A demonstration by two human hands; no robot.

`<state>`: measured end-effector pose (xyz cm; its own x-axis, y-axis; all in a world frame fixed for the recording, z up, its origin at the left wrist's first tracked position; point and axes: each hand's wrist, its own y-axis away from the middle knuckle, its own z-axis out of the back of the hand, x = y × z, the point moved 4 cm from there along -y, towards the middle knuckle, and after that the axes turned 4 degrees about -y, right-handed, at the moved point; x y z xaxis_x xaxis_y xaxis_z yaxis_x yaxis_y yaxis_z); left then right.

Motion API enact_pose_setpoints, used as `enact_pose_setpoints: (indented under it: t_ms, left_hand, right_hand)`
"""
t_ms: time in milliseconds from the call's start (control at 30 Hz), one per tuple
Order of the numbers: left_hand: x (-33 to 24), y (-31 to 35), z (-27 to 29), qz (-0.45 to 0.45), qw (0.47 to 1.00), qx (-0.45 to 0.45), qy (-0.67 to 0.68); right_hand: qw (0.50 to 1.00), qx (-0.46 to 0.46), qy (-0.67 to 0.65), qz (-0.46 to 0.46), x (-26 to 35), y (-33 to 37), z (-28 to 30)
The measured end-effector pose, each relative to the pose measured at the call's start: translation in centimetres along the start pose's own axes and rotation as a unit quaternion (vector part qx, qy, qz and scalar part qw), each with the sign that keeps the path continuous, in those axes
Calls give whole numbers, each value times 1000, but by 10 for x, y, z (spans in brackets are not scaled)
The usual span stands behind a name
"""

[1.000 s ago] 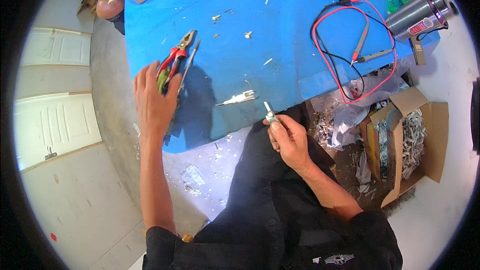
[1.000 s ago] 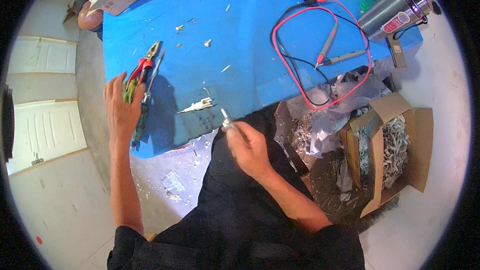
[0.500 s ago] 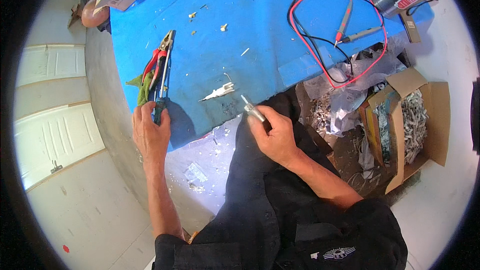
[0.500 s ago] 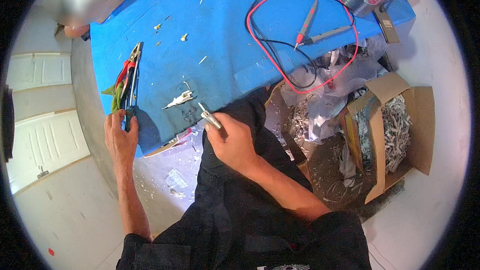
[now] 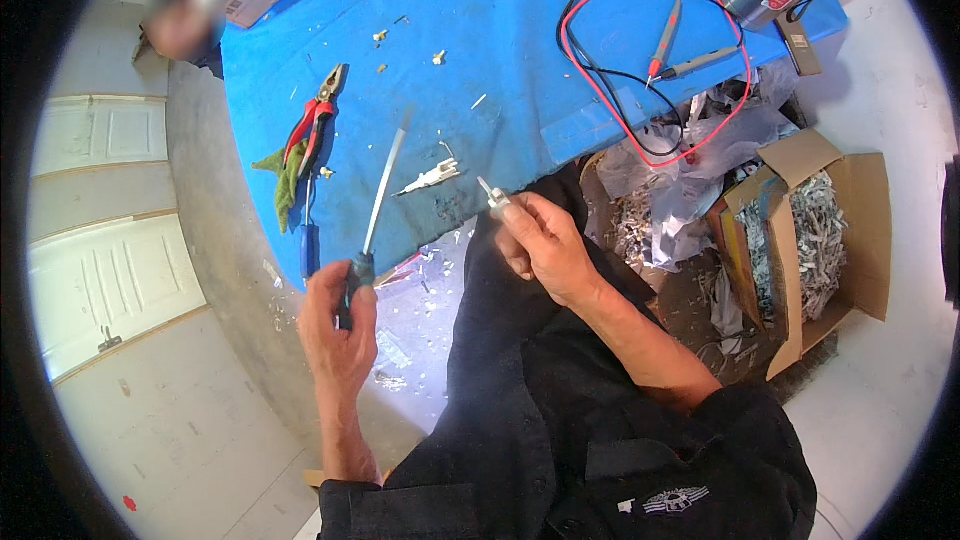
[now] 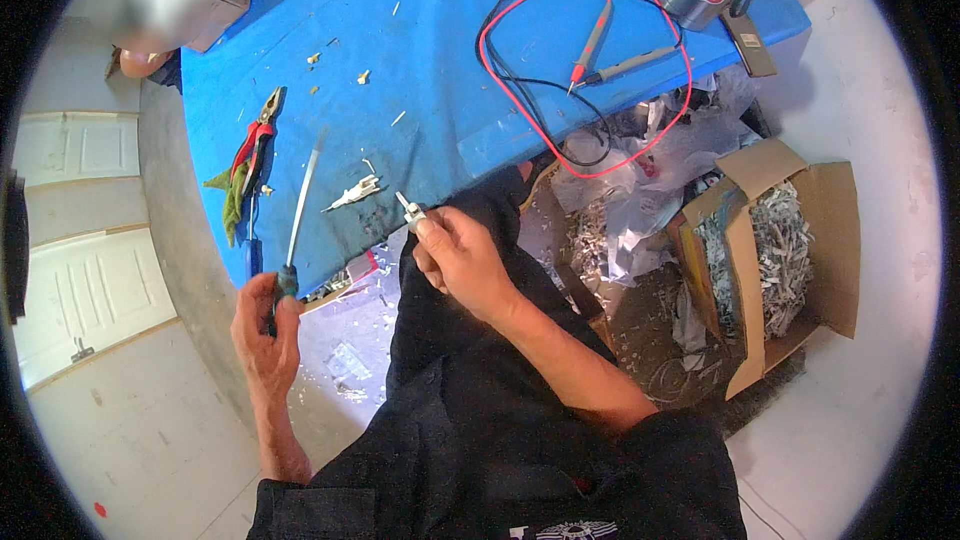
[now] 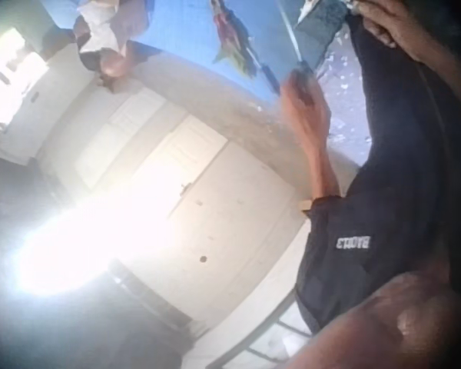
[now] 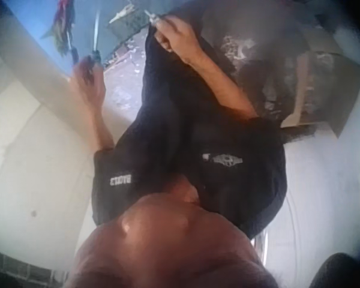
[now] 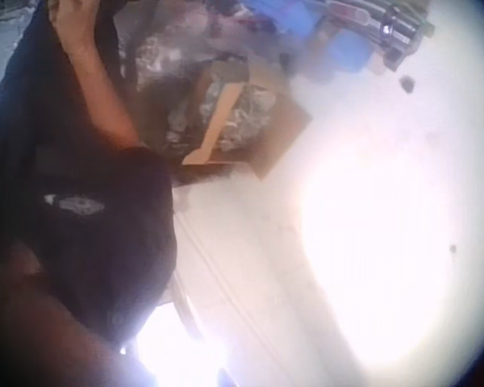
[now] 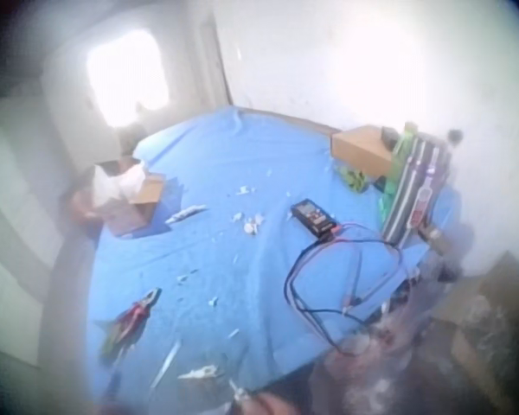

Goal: The person attaches a small electronic component to a silver metal housing, using pliers and a screwdriver to secure the parts.

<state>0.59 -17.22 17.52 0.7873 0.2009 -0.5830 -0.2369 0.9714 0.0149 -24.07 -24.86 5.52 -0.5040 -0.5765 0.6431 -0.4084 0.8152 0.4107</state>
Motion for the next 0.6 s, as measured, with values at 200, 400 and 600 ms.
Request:
enact_pose_setpoints:
  t_ms: [200,400,600]
  left_hand:
    - [-12,19,18,46,994,24,98]
    - [-8,31,19,17,994,17,105]
    - [-15,28,28,-41,996,12,78]
  right_hand:
    - [989,-32,131,65,15,2,-1]
    - [934,-87,308,160,38,5,-4]
    - [915,-79,363,155,47,0,-16]
